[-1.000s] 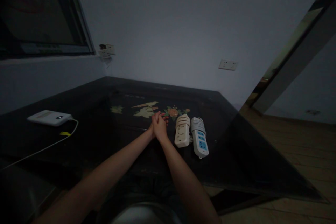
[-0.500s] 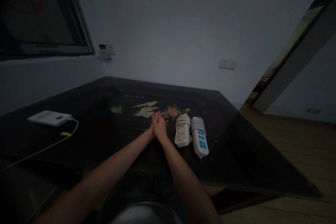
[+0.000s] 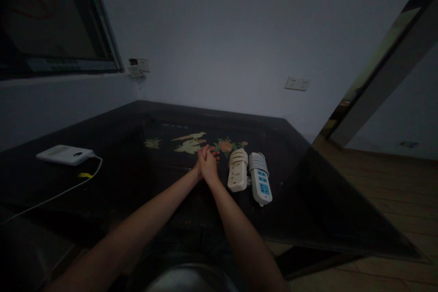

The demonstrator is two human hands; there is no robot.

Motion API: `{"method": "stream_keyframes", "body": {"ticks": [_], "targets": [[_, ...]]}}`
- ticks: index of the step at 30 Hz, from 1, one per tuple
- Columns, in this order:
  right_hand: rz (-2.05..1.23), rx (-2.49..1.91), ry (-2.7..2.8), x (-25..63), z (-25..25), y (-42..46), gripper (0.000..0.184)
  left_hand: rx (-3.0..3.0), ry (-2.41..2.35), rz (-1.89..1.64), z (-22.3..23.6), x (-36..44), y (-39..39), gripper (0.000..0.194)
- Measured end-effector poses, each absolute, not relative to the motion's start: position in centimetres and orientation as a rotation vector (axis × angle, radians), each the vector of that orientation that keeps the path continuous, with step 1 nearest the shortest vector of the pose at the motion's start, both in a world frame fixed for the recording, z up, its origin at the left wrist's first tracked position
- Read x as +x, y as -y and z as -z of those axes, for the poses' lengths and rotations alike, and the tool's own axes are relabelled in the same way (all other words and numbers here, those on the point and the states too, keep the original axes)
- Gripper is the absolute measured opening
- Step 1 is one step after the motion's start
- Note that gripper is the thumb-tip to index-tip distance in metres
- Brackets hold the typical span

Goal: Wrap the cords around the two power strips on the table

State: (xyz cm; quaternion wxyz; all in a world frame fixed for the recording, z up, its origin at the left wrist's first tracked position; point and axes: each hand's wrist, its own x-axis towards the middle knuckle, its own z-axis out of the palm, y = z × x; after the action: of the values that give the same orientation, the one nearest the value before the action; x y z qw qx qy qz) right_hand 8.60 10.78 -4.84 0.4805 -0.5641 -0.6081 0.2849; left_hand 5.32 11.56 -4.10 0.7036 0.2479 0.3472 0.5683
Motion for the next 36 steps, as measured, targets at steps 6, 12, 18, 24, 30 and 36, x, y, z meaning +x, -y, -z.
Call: {"method": "stream_keyframes", "body": {"ticks": [6,12,18,24,30,36], "targets": [[-0.681,-1.380,1.473,8.5,5.2,-11.1,0.036,0.552,-0.765,-1.264,4.3,5.3,-11.7,0.040],[-0.669,-1.364,1.472,8.4,5.8,-11.5,0.035,0.580,-0.782,-1.249,4.3,5.3,-11.7,0.040],[-0.665,-1.341,1.482,8.6,5.9,-11.4,0.035,0.588,-0.785,-1.253,4.5,5.3,-11.9,0.044],[-0.672,-1.325,1.476,8.6,5.7,-11.2,0.033,0.582,-0.755,-1.269,4.5,5.3,-11.6,0.040],[-0.673,-1.316,1.485,8.7,5.7,-11.1,0.033,0.561,-0.747,-1.270,4.4,5.2,-11.4,0.040],[-0.666,-1.329,1.484,8.7,5.7,-11.3,0.032,0.517,-0.744,-1.266,4.5,5.2,-11.5,0.034]]}}
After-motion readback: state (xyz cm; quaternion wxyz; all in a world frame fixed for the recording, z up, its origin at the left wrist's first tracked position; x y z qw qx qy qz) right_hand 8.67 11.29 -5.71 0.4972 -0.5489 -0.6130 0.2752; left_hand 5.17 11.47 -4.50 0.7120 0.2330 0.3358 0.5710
